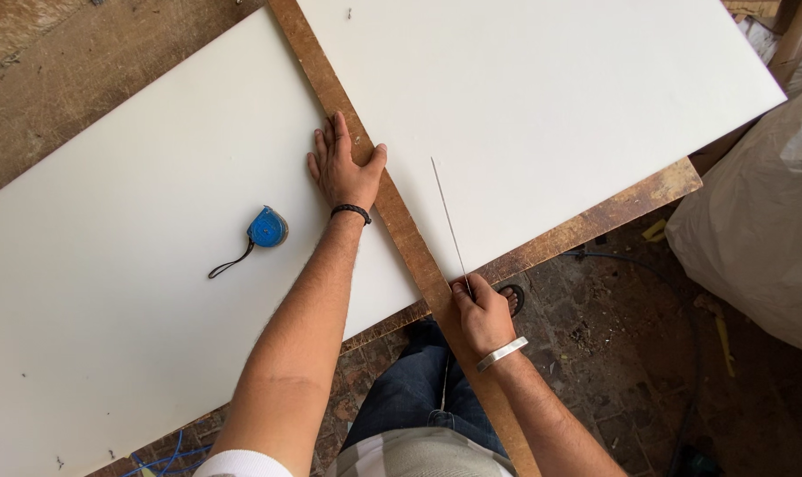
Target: The person places a white foam board on a workbench, measures and marks it with a tape measure and utility knife, then uses a wooden straightedge to cut the board into two pieces.
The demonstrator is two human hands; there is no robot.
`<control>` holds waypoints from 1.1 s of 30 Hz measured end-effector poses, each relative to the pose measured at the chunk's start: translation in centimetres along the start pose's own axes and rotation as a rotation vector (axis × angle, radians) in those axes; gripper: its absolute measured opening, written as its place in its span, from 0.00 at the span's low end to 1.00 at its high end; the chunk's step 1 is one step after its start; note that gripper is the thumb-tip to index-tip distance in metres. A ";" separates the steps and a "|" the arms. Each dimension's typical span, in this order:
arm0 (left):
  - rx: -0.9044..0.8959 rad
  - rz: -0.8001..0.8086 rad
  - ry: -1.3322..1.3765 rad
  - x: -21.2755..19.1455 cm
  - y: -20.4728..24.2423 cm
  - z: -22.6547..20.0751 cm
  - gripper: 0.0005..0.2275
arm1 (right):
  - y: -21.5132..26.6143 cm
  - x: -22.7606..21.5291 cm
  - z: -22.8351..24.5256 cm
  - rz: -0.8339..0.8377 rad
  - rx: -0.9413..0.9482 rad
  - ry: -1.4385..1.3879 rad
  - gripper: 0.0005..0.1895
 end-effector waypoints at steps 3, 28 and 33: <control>0.022 -0.006 -0.018 0.0 0.0 -0.1 0.41 | 0.0 -0.2 -0.1 -0.002 0.015 0.005 0.15; -0.015 0.004 -0.071 -0.6 0.1 -1.0 0.42 | -1.1 -0.5 -0.4 0.013 -0.010 0.104 0.17; 0.004 -0.015 -0.112 -0.4 0.1 -1.2 0.41 | -0.9 -1.9 -0.5 -0.030 0.058 0.162 0.16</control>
Point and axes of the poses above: each hand's wrist, its own y-axis away from the middle knuckle, its own x-axis out of the palm, z = x × y, the point moved 5 cm from there along -y, towards the middle knuckle, and after that the axes turned 10 degrees about -z, right-handed, at the moved point
